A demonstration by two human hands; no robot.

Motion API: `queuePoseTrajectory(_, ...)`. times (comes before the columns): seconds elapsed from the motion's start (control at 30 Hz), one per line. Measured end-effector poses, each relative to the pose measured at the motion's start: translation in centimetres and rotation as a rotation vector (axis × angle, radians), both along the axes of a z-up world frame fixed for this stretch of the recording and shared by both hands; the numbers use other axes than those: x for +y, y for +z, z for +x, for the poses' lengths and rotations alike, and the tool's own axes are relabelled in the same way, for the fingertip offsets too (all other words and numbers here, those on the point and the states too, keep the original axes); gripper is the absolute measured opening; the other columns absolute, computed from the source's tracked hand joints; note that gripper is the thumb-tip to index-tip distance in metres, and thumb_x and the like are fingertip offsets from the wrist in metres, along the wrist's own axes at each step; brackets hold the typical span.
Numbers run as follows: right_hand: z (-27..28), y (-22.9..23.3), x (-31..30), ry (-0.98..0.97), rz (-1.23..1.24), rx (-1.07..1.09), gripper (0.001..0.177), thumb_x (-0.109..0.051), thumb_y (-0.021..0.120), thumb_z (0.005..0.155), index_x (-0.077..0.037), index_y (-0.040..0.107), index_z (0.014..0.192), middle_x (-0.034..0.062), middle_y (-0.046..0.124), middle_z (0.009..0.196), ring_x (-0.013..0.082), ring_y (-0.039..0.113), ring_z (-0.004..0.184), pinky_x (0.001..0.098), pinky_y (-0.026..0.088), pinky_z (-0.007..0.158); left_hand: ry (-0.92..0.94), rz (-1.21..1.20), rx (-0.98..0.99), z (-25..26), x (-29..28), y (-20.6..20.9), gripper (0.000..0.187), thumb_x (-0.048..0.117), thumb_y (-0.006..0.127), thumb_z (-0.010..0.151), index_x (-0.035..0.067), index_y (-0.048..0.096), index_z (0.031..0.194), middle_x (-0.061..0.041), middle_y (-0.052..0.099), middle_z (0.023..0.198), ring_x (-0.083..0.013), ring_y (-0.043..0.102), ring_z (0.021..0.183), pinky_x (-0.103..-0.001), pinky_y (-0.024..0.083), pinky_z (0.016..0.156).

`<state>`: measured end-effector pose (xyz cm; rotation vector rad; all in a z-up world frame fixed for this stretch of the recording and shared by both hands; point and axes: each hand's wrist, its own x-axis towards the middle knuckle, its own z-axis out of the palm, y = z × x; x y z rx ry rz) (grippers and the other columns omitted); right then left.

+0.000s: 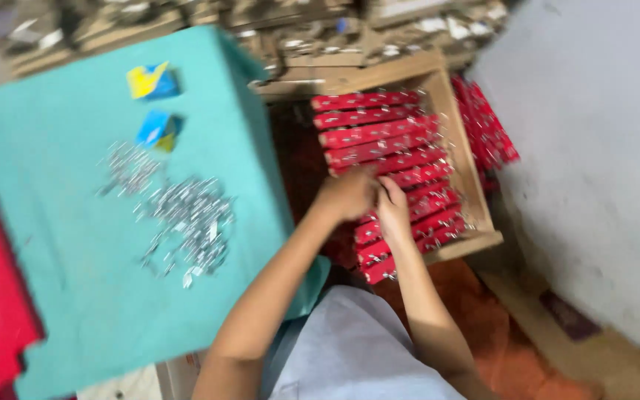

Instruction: Attaching small metal hooks into pre-drilled holes on red wooden slats and stacking the finished items.

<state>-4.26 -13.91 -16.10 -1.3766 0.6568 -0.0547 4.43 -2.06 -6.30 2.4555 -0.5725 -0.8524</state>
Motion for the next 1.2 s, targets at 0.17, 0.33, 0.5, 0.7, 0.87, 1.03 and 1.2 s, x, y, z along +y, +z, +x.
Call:
queuePoseTrajectory(0.17, -2.6, 5.9, 4.5, 0.110, -0.115, -0.206, 0.019, -0.021, 0.052, 0.112, -0.008, 0.067, 0.114, 0.0096, 0.070, 0.101, 0.0175, 0.064, 0.101, 0.0375, 0.057, 0.094, -0.187, -0.465, -0.191, -7.0, 9.9, 11.6, 0.044, 0.019, 0.047, 0.102, 0.003, 0.055, 0.142, -0.032, 0.048, 0.146, -0.0574, 0.059, 0.120, -0.064, 0.050, 0.097)
queuePoseTrajectory(0.33, -3.9, 16.5, 11.3, 0.346, -0.419, -0.295, 0.030, -0.023, 0.055, 0.113, -0.005, 0.065, 0.091, 0.0089, 0.067, 0.074, 0.0157, 0.059, 0.073, 0.0312, 0.052, 0.074, -0.030, -0.649, -0.336, -12.4, 21.1, 16.3, 0.033, 0.012, 0.044, 0.105, 0.000, 0.062, 0.131, -0.024, 0.064, 0.125, -0.0453, 0.065, 0.112, -0.055, 0.049, 0.096)
queuePoseTrajectory(0.5, -4.8, 20.5, 19.8, 0.503, -0.521, -0.413, 0.041, -0.022, 0.054, 0.108, -0.011, 0.055, 0.069, -0.0034, 0.049, 0.059, 0.0058, 0.040, 0.054, 0.0223, 0.034, 0.052, 0.180, -0.616, -0.566, -15.3, 31.6, 13.7, 0.030, 0.010, 0.043, 0.106, 0.010, 0.063, 0.128, -0.006, 0.068, 0.121, -0.0248, 0.066, 0.109, -0.039, 0.044, 0.091)
queuePoseTrajectory(0.7, -5.1, 20.8, 34.1, 0.757, -0.447, -0.447, 0.038, -0.022, 0.056, 0.104, -0.010, 0.060, 0.068, -0.0036, 0.045, 0.056, 0.0069, 0.043, 0.055, 0.0244, 0.037, 0.057, 0.336, -0.152, -0.934, -17.1, 44.5, 11.4, 0.042, 0.010, 0.061, 0.088, 0.009, 0.064, 0.129, -0.008, 0.067, 0.123, -0.0294, 0.064, 0.098, -0.043, 0.046, 0.085)
queuePoseTrajectory(0.87, -4.2, 18.3, 45.2, 0.907, -0.192, -0.225, 0.016, -0.007, 0.059, 0.102, -0.003, 0.071, 0.112, 0.0158, 0.078, 0.091, 0.0170, 0.074, 0.083, 0.0315, 0.063, 0.079, 0.513, 0.169, -1.045, -17.8, 52.3, 11.3, 0.042, 0.013, 0.057, 0.093, 0.004, 0.061, 0.134, -0.022, 0.056, 0.137, -0.0401, 0.051, 0.129, -0.059, 0.036, 0.106)
queuePoseTrajectory(1.03, -2.1, 17.1, 52.3, 0.879, -0.300, -0.206, 0.034, -0.011, 0.059, 0.103, 0.000, 0.059, 0.135, 0.0230, 0.072, 0.118, 0.0262, 0.071, 0.101, 0.0458, 0.056, 0.091, 0.471, 0.359, -0.748, -18.3, 54.3, 7.7, 0.068, 0.033, 0.060, 0.096, 0.000, 0.041, 0.153, -0.030, 0.036, 0.160, -0.0383, 0.029, 0.152, -0.064, 0.015, 0.120)
queuePoseTrajectory(1.2, -1.2, 18.8, 54.5, 0.797, -0.423, -0.144, 0.046, -0.011, 0.061, 0.101, 0.006, 0.051, 0.143, 0.0271, 0.073, 0.111, 0.0318, 0.072, 0.095, 0.0488, 0.056, 0.084, 0.367, 0.434, -0.951, -18.3, 54.5, 7.3, 0.089, 0.042, 0.077, 0.081, 0.003, 0.043, 0.154, -0.031, 0.042, 0.156, -0.0384, 0.036, 0.151, -0.066, 0.022, 0.120)
